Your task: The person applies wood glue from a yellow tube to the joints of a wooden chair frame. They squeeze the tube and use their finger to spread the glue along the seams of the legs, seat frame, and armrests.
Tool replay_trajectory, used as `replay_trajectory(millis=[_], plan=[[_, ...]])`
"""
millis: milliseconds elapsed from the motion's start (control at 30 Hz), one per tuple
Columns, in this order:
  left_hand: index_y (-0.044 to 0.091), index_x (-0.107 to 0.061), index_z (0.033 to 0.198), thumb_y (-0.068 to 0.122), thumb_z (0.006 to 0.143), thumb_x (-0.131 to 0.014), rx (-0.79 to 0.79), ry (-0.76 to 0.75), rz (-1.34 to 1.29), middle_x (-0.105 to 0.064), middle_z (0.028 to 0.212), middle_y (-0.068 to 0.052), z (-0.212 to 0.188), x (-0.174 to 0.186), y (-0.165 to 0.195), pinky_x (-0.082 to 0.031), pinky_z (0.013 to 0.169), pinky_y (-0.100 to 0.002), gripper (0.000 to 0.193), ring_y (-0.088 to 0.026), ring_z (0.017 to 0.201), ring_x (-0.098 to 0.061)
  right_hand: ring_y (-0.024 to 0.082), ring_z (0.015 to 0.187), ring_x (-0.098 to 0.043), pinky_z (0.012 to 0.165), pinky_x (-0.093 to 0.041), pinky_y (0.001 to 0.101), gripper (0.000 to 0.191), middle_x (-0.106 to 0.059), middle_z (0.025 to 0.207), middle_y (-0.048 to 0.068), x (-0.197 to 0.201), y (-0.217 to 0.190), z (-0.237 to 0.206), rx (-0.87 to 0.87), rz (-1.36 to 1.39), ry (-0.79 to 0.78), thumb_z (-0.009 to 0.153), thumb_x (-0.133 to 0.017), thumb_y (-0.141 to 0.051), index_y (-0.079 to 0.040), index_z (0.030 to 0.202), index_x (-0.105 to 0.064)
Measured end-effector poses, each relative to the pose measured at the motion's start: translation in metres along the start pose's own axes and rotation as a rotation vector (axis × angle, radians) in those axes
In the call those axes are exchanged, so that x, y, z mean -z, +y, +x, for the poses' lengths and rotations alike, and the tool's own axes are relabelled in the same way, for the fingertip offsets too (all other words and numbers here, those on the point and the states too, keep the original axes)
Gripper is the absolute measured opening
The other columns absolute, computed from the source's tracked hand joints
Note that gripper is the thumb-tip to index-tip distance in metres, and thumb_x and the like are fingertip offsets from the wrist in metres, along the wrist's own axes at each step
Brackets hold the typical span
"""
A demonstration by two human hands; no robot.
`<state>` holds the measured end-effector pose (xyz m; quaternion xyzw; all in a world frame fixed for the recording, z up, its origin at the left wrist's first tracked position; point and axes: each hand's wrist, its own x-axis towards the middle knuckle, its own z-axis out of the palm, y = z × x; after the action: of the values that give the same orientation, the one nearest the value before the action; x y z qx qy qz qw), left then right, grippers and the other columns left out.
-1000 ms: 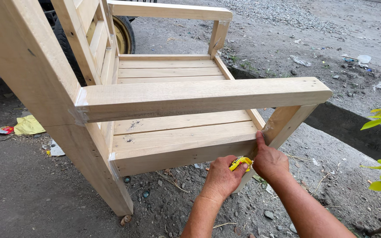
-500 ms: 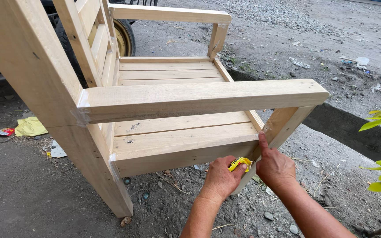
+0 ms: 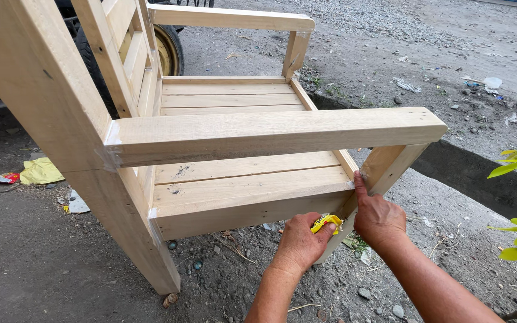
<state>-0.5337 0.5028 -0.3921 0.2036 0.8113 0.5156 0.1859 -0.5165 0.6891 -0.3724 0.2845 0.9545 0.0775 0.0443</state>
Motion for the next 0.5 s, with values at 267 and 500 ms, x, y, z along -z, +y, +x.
replay_trajectory(millis=[267, 500], plan=[[0.007, -0.075, 0.116, 0.038, 0.093, -0.071, -0.015, 0.006, 0.020, -0.077, 0.100, -0.014, -0.004, 0.003, 0.004, -0.060, 0.088, -0.039, 0.038, -0.023, 0.092, -0.075, 0.029, 0.084, -0.077, 0.075, -0.063, 0.0460, 0.094, -0.075, 0.097, 0.019, -0.009, -0.001, -0.005, 0.066, -0.090, -0.005, 0.099, -0.051, -0.019, 0.000, 0.167, 0.011], [0.009, -0.073, 0.117, 0.037, 0.093, -0.071, -0.015, 0.006, -0.035, -0.076, 0.100, -0.012, -0.002, 0.011, -0.001, -0.062, 0.087, -0.038, 0.037, -0.023, 0.092, -0.076, 0.026, 0.082, -0.077, 0.069, -0.063, 0.0444, 0.077, -0.076, 0.097, 0.015, -0.015, -0.018, 0.021, 0.085, -0.215, 0.019, 0.101, -0.052, -0.020, 0.002, 0.162, -0.011]])
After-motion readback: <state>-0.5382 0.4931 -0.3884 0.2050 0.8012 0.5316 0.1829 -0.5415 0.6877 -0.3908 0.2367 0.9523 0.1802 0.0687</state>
